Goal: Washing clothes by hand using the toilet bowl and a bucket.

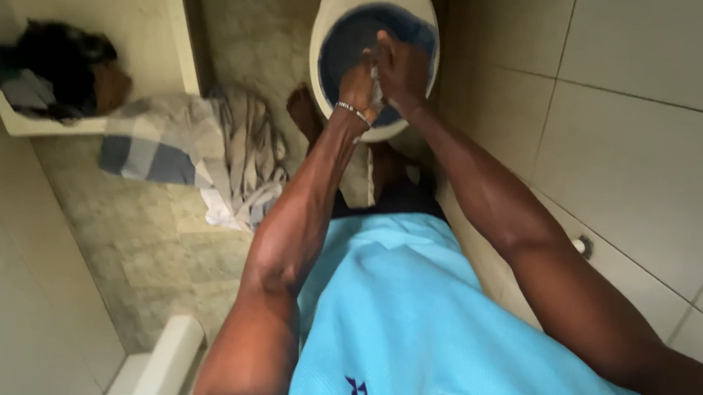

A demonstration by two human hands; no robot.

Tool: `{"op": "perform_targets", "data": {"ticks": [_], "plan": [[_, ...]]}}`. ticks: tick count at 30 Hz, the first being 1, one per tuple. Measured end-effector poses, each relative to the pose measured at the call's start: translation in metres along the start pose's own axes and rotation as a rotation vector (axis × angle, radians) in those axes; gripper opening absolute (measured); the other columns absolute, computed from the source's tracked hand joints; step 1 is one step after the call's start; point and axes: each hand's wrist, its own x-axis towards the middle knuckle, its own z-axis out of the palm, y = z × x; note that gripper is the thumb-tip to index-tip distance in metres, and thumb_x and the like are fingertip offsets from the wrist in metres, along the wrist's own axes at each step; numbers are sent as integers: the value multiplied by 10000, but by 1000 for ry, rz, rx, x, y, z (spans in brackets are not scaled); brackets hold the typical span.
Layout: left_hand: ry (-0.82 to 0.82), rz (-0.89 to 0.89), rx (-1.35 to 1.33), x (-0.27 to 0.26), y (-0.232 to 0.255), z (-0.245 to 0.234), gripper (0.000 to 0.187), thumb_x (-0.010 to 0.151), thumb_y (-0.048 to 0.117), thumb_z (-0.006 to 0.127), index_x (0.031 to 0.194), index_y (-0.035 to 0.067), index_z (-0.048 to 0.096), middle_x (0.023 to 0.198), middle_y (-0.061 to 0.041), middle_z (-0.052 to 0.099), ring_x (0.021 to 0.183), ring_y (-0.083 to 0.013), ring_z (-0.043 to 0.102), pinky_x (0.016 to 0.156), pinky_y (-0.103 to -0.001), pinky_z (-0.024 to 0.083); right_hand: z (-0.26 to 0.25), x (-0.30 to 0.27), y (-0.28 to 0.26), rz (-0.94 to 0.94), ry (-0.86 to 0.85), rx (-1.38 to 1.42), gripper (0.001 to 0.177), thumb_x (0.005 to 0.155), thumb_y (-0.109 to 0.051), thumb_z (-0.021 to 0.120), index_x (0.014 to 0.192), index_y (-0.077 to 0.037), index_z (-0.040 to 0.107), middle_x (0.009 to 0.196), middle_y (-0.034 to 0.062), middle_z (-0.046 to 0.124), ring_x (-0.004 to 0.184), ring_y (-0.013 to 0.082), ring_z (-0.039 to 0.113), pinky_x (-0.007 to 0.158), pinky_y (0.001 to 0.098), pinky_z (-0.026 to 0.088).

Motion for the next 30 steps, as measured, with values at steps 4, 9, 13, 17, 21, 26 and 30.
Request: {"op": "perform_targets", "data": {"ticks": [4, 9, 13, 17, 21, 26, 30], "plan": [[60, 147, 256, 26, -2, -35, 501, 1085, 514, 590, 977, 25, 612, 807, -113, 588, 658, -252, 561, 511, -406, 448, 0, 11, -1, -42, 49, 355, 300, 1099, -376, 582, 1093, -86, 658, 904, 170, 726, 752, 366, 718, 669, 462, 547], [114, 316, 242, 64, -24, -95, 325, 1007, 300, 644, 1298, 156, 627, 1124, -31, 644, 1009, -171, 614, 838, -384, 515, 15, 30, 30, 337, -393, 305, 298, 959, -240, 508, 1219, -101, 552, 966, 164, 687, 806, 391, 746, 727, 484, 572], [181, 262, 327, 48, -20, -95, 323, 1001, 341, 573, 1290, 197, 578, 1255, -7, 680, 1164, -176, 609, 927, -405, 487, 137, 33, 180, -344, -205, 185, 414, 917, -89, 579, 1330, -59, 564, 1149, 256, 687, 1100, 434, 659, 936, 466, 545], [165, 213, 269, 73, -51, -127, 375, 1011, 326, 443, 1347, 201, 555, 1305, -36, 695, 1216, -214, 603, 948, -428, 475, 151, -14, 205, -109, -546, -265, 327, 1056, -314, 644, 1283, -80, 666, 1212, 230, 702, 1126, 414, 668, 977, 505, 524], [150, 201, 298, 48, -54, -117, 418, 1012, 368, 486, 1378, 177, 556, 1334, -73, 676, 1245, -222, 594, 958, -446, 459, 184, 31, 119, -335, -506, -129, 414, 982, -297, 677, 1315, -53, 656, 1256, 237, 683, 1153, 413, 642, 993, 497, 498], [286, 269, 397, 23, -51, -91, 576, 976, 463, 650, 1395, 89, 521, 1421, -138, 604, 1324, -273, 542, 1091, -453, 417, 297, -26, 252, -587, -435, 18, 537, 889, -275, 718, 1356, -20, 643, 1312, 245, 659, 1188, 410, 610, 1013, 486, 465], [494, 330, 558, 59, -68, -93, 810, 1015, 539, 660, 1528, 15, 315, 1454, -212, 491, 1335, -321, 491, 1129, -441, 412, 184, -7, 121, -10, -521, 786, 371, 904, -176, 676, 1246, -34, 641, 1217, 181, 684, 1114, 333, 613, 985, 412, 518]]}}
